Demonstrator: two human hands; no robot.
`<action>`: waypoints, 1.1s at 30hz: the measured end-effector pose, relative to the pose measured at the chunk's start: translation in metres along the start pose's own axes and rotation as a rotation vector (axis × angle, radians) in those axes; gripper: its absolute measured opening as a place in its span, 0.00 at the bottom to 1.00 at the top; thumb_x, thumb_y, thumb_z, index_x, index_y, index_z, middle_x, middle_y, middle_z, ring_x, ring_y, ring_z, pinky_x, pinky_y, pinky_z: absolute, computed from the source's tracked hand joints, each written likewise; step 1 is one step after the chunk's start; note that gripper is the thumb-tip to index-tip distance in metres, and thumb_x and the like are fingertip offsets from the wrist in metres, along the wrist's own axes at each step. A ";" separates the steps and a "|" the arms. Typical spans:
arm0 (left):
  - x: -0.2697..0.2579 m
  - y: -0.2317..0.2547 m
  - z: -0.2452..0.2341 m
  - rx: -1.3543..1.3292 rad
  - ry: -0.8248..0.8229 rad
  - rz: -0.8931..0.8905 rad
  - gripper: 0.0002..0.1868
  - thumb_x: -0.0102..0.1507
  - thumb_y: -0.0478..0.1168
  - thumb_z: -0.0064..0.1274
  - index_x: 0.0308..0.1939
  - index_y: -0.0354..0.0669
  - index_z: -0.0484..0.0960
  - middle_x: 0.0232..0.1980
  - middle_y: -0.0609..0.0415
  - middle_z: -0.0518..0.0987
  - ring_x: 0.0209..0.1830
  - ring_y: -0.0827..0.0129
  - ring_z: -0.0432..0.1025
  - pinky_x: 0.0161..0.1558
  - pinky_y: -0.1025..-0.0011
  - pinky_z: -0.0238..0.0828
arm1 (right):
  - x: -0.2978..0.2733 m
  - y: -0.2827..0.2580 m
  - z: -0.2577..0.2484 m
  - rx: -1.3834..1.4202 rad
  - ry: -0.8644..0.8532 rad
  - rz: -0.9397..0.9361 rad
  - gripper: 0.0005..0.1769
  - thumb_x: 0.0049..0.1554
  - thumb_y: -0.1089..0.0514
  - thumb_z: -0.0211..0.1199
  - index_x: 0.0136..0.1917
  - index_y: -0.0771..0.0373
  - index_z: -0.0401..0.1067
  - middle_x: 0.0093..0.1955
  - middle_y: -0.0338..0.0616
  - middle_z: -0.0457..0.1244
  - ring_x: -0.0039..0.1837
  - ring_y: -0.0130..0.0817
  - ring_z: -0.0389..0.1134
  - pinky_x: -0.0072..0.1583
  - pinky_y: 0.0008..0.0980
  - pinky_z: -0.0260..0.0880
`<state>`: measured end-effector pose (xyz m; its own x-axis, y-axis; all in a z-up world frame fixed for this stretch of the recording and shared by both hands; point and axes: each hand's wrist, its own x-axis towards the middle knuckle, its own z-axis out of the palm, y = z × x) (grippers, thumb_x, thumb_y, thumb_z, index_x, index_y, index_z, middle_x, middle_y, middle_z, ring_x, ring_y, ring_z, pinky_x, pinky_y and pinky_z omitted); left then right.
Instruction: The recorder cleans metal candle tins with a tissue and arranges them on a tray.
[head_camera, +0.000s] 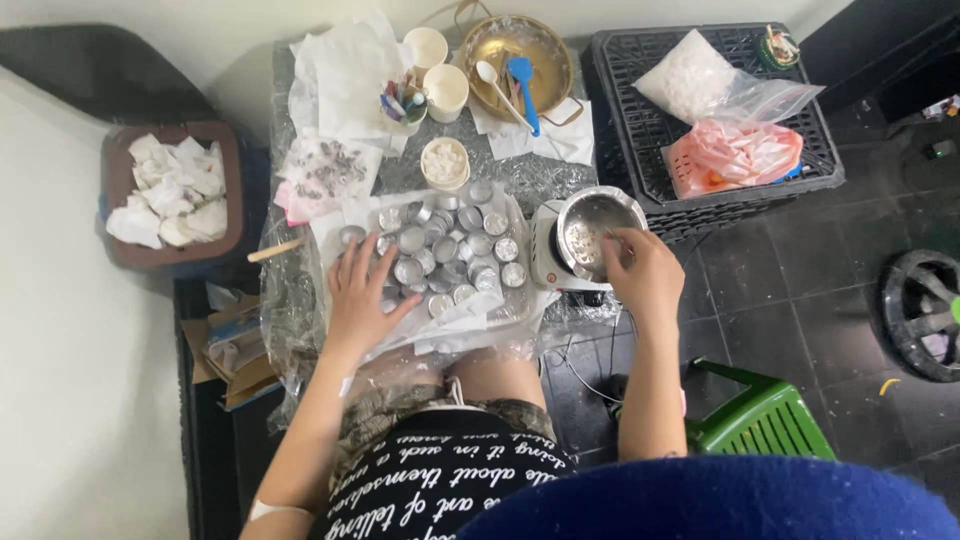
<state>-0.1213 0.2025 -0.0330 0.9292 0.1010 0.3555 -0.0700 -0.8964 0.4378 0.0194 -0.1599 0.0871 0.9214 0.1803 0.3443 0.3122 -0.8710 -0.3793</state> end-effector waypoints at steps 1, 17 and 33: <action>0.001 -0.001 -0.001 0.005 0.000 0.009 0.45 0.57 0.61 0.63 0.73 0.46 0.69 0.79 0.42 0.58 0.80 0.41 0.49 0.73 0.41 0.42 | -0.001 0.001 0.001 0.005 0.008 0.005 0.11 0.59 0.49 0.67 0.50 0.56 0.82 0.42 0.40 0.69 0.41 0.39 0.70 0.41 0.37 0.66; 0.012 0.006 -0.014 -0.090 0.016 -0.017 0.42 0.59 0.59 0.63 0.72 0.45 0.70 0.79 0.44 0.59 0.80 0.42 0.51 0.74 0.40 0.43 | -0.003 -0.010 0.018 0.292 0.176 0.158 0.18 0.62 0.67 0.62 0.64 0.58 0.78 0.42 0.41 0.62 0.36 0.23 0.60 0.41 0.26 0.62; 0.012 0.015 -0.029 -0.080 0.044 -0.044 0.30 0.59 0.55 0.64 0.63 0.51 0.79 0.75 0.53 0.67 0.78 0.52 0.57 0.74 0.40 0.43 | -0.023 -0.021 0.015 0.220 0.358 0.285 0.05 0.60 0.65 0.68 0.52 0.63 0.80 0.45 0.40 0.71 0.32 0.20 0.60 0.37 0.21 0.59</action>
<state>-0.1216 0.2029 0.0016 0.9152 0.1601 0.3697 -0.0598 -0.8535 0.5177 -0.0050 -0.1385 0.0745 0.8522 -0.2521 0.4585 0.1366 -0.7387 -0.6601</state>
